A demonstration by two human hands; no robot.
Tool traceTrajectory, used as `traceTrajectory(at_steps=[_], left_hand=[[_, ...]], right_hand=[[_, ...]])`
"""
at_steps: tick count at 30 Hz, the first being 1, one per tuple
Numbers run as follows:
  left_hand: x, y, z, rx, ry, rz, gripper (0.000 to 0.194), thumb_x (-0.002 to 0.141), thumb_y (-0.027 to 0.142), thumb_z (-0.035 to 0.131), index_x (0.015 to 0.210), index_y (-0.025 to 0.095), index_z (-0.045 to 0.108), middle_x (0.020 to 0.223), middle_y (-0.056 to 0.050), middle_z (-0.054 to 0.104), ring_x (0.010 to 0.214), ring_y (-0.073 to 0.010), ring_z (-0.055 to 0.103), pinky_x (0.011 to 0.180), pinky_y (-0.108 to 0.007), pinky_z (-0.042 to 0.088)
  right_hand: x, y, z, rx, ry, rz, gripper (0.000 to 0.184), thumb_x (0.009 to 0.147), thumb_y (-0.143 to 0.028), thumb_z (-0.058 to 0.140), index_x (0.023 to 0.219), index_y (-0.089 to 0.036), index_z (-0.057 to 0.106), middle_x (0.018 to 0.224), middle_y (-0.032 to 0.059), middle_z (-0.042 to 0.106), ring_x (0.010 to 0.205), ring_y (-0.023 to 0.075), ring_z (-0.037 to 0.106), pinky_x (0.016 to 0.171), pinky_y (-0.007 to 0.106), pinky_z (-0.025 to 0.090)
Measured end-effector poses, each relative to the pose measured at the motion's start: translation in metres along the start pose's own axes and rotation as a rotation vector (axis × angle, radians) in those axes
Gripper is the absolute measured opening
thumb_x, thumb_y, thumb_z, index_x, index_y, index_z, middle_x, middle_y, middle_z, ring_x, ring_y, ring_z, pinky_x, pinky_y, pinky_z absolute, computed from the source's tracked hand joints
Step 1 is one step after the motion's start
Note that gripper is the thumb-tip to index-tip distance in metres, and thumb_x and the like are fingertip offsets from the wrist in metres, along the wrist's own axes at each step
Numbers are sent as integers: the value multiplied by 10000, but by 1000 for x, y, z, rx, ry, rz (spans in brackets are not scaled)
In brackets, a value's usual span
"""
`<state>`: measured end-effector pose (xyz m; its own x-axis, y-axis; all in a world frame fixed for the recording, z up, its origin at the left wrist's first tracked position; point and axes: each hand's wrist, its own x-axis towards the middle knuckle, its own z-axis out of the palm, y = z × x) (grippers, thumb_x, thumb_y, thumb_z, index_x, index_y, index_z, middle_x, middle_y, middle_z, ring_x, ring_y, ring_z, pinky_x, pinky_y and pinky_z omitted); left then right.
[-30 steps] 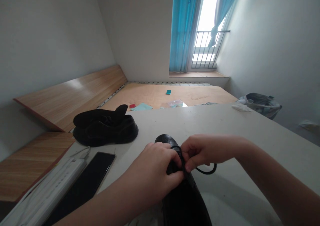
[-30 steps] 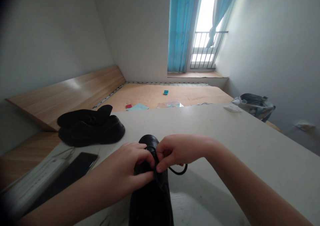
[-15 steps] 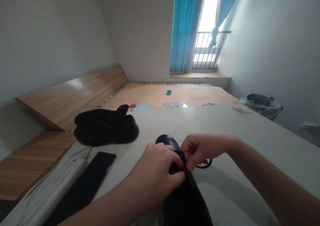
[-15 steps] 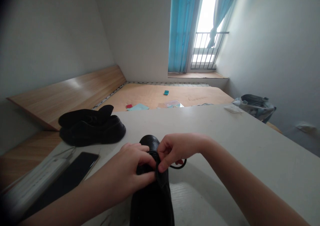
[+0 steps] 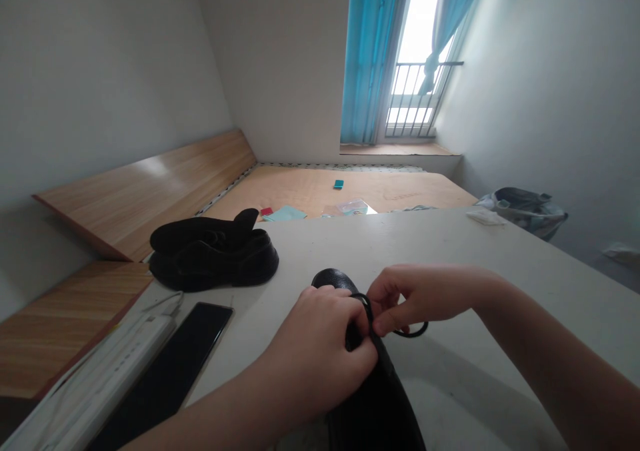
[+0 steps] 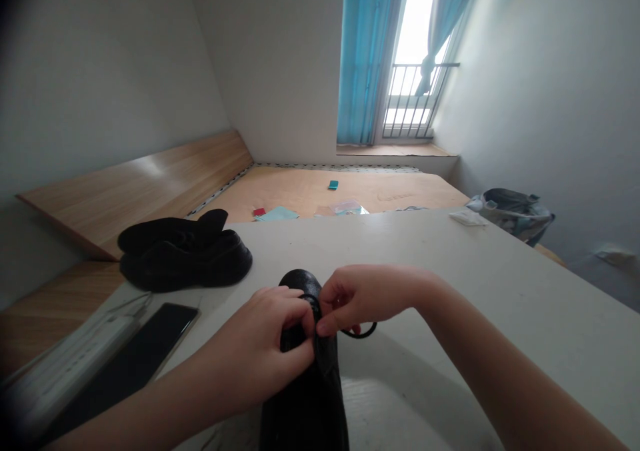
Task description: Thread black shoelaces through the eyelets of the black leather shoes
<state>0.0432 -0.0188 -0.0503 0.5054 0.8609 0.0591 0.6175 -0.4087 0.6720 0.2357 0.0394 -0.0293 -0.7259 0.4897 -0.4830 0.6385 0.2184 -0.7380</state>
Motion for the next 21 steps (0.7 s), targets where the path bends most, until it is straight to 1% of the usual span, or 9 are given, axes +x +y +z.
traceTrajectory(at_steps=[3, 4, 6, 8, 10, 13, 16, 19, 21], left_hand=[[1, 1, -8, -74, -5, -47, 106, 704, 203, 558, 607, 215, 517, 642, 28, 553, 650, -176, 499, 606, -301, 320], [1, 2, -12, -109, -7, -64, 116, 720, 224, 540, 613, 219, 495, 607, 40, 517, 605, -162, 471, 560, -288, 303], [1, 2, -21, -178, 0, -85, 142, 767, 274, 504, 640, 226, 465, 585, 55, 471, 572, -147, 438, 519, -272, 292], [0, 4, -30, -257, 17, -75, 166, 802, 316, 487, 664, 226, 465, 611, 57, 471, 603, -143, 447, 540, -263, 321], [-4, 6, -37, -362, 35, -50, 168, 819, 326, 496, 686, 225, 483, 629, 59, 478, 618, -138, 450, 561, -259, 337], [-10, 11, -42, -498, 72, -8, 159, 855, 302, 523, 717, 226, 499, 638, 65, 503, 621, -132, 464, 577, -252, 356], [-18, 16, -43, -582, 62, 56, 193, 946, 308, 462, 778, 235, 524, 713, 54, 577, 722, -144, 534, 676, -254, 412], [-23, 18, -44, -585, 51, 92, 216, 977, 296, 380, 899, 263, 579, 772, 42, 581, 759, -156, 536, 705, -261, 428], [-25, 19, -46, -517, 26, 99, 190, 937, 275, 410, 995, 268, 591, 794, 30, 581, 748, -169, 542, 681, -271, 436]], right_hand=[[-9, -9, 3, -87, 114, -10, 267, 901, -396, 585, 823, -143, 623, 676, -13, 534, 613, 107, 454, 552, 233, 368], [-11, -12, 4, -101, 148, -39, 273, 916, -401, 565, 842, -146, 625, 704, -10, 534, 640, 113, 457, 574, 238, 379], [-15, -18, 6, -72, 195, -146, 302, 943, -419, 526, 856, -147, 624, 751, -3, 539, 693, 122, 466, 630, 249, 405], [-18, -25, 8, 10, 209, -258, 315, 958, -421, 507, 871, -145, 630, 781, 3, 553, 733, 129, 483, 679, 262, 426], [-20, -30, 10, 95, 228, -310, 290, 942, -410, 551, 895, -142, 653, 790, 6, 572, 750, 132, 498, 697, 268, 432], [-23, -39, 16, 198, 289, -327, 253, 901, -387, 638, 857, -143, 690, 741, -1, 598, 696, 113, 502, 643, 242, 424], [-27, -45, 23, 361, 316, -399, 271, 929, -376, 615, 807, -145, 687, 719, 12, 646, 644, 97, 533, 592, 218, 436], [-32, -49, 28, 512, 363, -534, 273, 960, -372, 577, 823, -166, 692, 672, 7, 644, 599, 91, 546, 558, 210, 439], [-34, -51, 31, 561, 430, -650, 256, 969, -360, 568, 830, -192, 701, 647, -9, 626, 577, 84, 532, 559, 211, 439]])
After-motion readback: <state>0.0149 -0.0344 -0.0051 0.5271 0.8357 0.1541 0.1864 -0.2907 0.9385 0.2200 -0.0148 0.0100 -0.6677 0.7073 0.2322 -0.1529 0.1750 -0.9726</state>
